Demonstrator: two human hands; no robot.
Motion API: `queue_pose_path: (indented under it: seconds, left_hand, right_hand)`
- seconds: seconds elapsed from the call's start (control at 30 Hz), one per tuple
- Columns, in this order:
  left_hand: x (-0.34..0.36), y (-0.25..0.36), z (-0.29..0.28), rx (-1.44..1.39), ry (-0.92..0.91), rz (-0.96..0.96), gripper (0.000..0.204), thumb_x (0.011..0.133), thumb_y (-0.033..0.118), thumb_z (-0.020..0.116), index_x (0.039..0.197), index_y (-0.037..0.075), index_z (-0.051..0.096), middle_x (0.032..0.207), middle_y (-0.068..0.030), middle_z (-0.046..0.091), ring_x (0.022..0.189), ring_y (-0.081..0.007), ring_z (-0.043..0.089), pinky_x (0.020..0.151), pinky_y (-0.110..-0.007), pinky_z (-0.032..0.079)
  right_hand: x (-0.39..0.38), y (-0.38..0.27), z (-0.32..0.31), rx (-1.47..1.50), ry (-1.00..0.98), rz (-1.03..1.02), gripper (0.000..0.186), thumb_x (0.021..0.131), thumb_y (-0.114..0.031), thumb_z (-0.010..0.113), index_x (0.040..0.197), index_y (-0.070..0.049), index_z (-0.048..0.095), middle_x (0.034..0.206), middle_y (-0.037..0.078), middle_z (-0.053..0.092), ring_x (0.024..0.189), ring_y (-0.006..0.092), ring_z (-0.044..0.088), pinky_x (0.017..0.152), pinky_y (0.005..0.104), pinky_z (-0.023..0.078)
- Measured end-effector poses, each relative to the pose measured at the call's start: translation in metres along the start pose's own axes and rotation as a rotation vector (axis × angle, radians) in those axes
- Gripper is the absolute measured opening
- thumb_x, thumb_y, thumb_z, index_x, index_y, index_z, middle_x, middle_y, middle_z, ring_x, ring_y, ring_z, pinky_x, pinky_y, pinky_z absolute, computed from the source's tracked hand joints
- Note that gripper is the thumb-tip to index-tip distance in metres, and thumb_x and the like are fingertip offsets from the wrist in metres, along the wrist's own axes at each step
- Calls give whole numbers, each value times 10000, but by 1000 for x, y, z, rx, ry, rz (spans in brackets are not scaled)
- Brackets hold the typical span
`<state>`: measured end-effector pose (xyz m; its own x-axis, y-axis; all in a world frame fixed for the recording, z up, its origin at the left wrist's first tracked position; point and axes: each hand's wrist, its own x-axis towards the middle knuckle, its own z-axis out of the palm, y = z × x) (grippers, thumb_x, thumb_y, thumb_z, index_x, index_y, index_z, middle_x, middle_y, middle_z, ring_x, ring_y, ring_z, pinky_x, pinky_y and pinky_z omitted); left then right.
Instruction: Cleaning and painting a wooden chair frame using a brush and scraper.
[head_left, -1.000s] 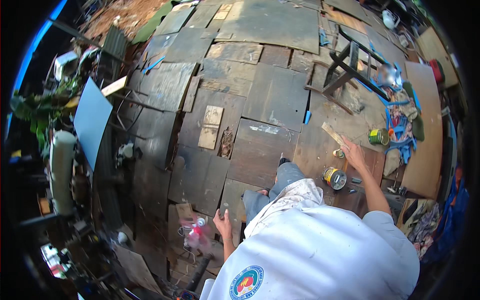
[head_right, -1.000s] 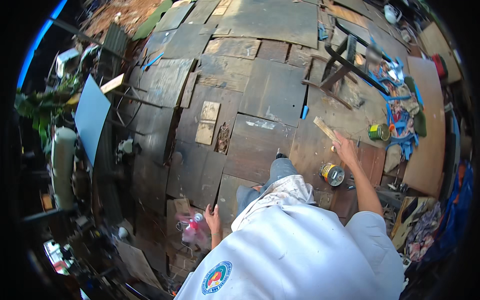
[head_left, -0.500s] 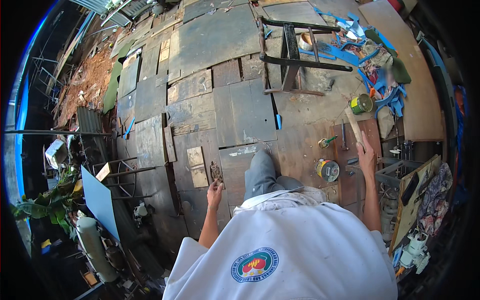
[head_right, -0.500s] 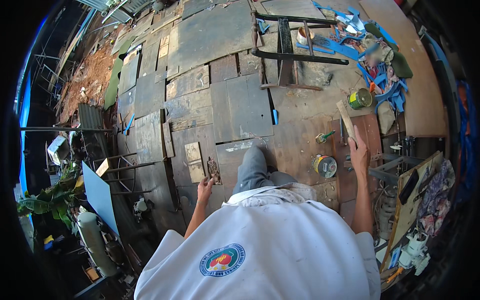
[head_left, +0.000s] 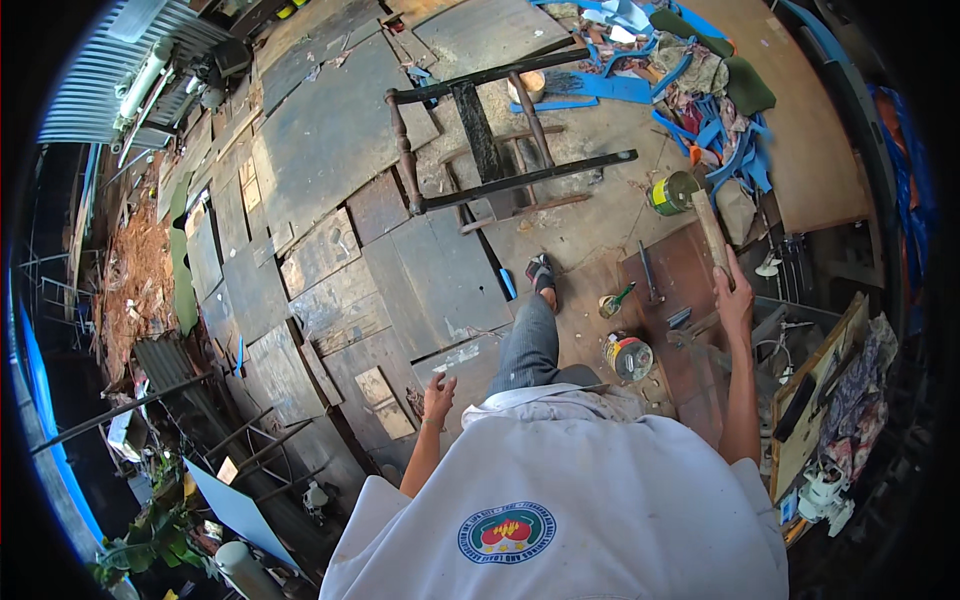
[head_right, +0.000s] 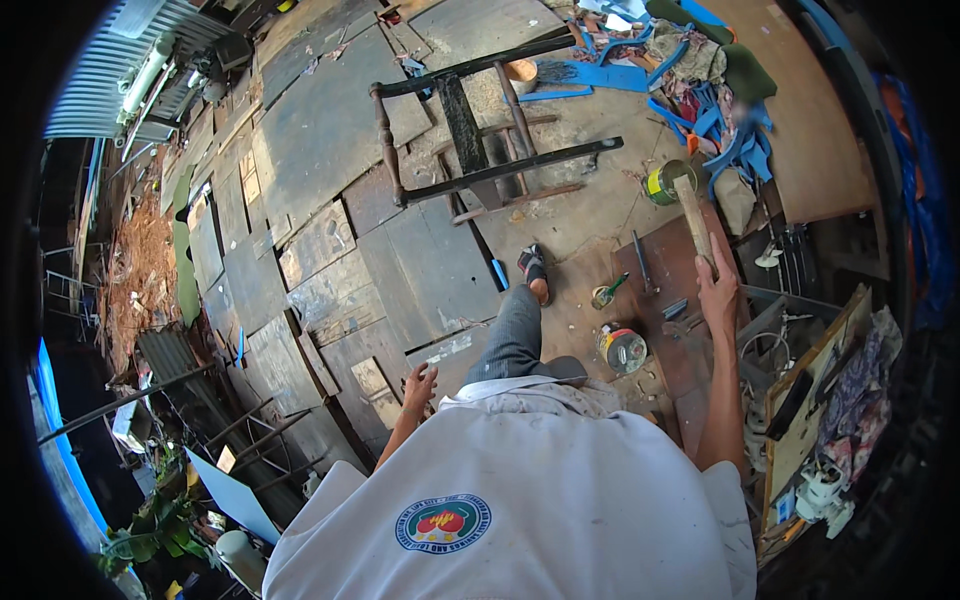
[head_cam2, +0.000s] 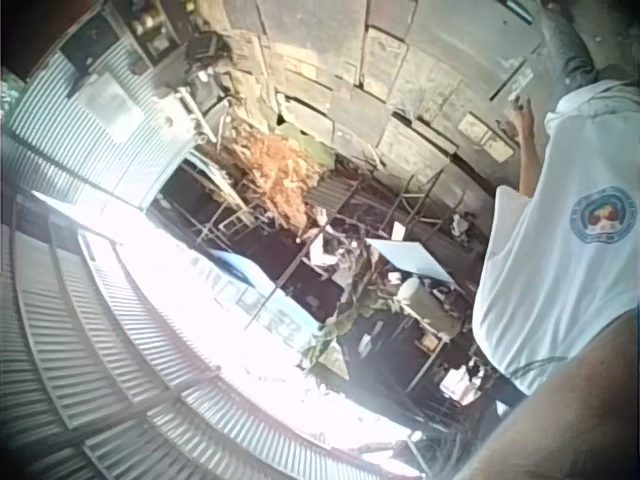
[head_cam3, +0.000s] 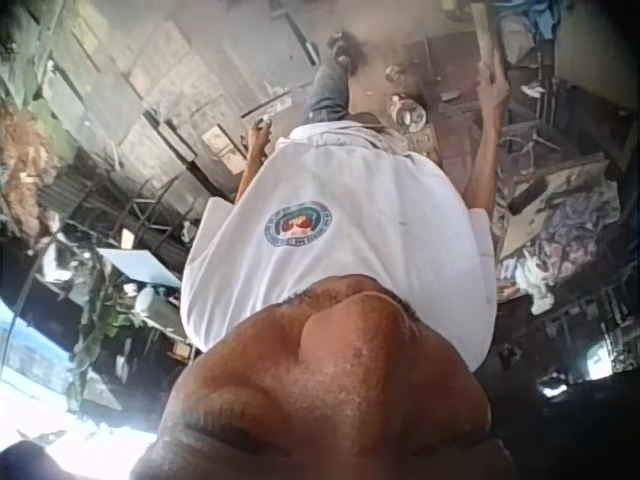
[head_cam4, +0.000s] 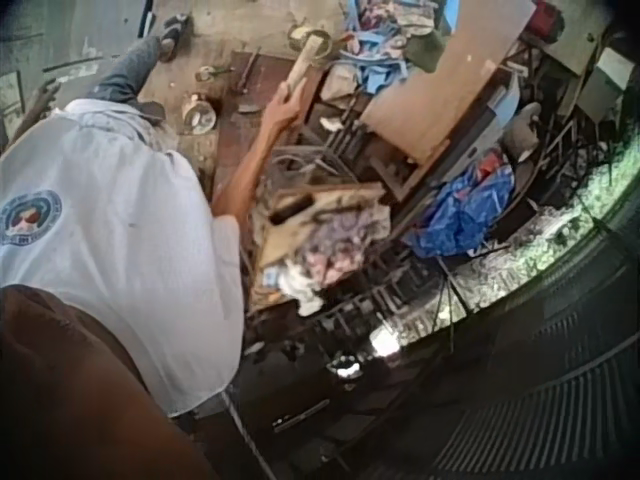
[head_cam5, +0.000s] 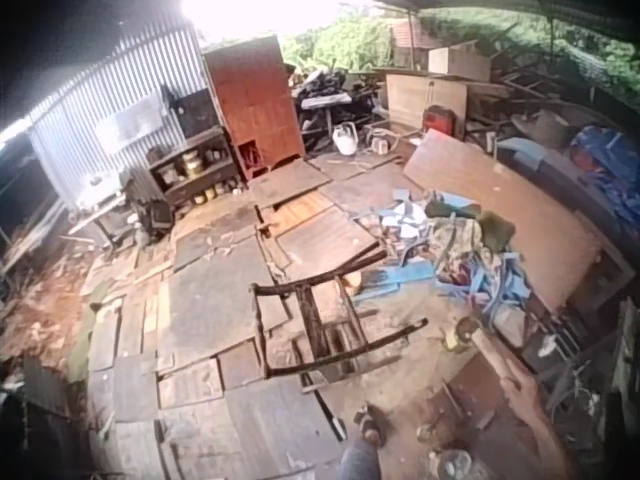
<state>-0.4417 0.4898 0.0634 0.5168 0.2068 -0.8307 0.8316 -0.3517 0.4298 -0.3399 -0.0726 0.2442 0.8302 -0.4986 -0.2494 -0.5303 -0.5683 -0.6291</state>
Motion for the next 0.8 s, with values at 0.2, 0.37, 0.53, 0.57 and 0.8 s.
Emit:
queue_pose_path:
  seconds: [0.2,0.37,0.53,0.57,0.8]
  left_hand:
    - [32,102,24,9,-12,76,597,836,394,667,1279,20,524,901,-121,661,769,-156,615,587,-284,489]
    - [57,229,59,49,-166,219,503,891,411,608,1229,40,577,995,-86,645,906,-167,609,707,-303,496]
    - [64,320,120,-82,-217,317,496,897,427,597,1197,32,602,985,-75,642,894,-163,606,720,-299,493]
    - [67,331,133,-84,-252,321,502,898,433,593,1205,35,600,997,-76,643,899,-163,605,727,-300,493]
    - [100,384,226,-269,-198,169,608,881,477,597,1217,-29,572,1051,-98,634,944,-178,594,706,-316,492]
  right_hand:
    - [95,-25,-14,152,30,116,524,917,-257,579,1413,-183,428,672,6,547,518,81,447,450,262,391]
    - [142,-36,-29,143,103,56,561,885,-257,632,1406,-182,438,655,-9,530,508,66,421,436,242,368]
    - [197,-52,-51,161,133,-37,586,848,-209,669,1393,-161,457,700,8,549,489,70,410,433,240,364]
    - [210,-56,-55,175,99,-22,591,837,-189,677,1387,-155,464,721,16,559,484,73,408,433,242,364]
    - [338,-63,-40,122,-88,-118,632,819,-147,675,1404,-163,438,752,20,605,470,74,434,416,239,375]
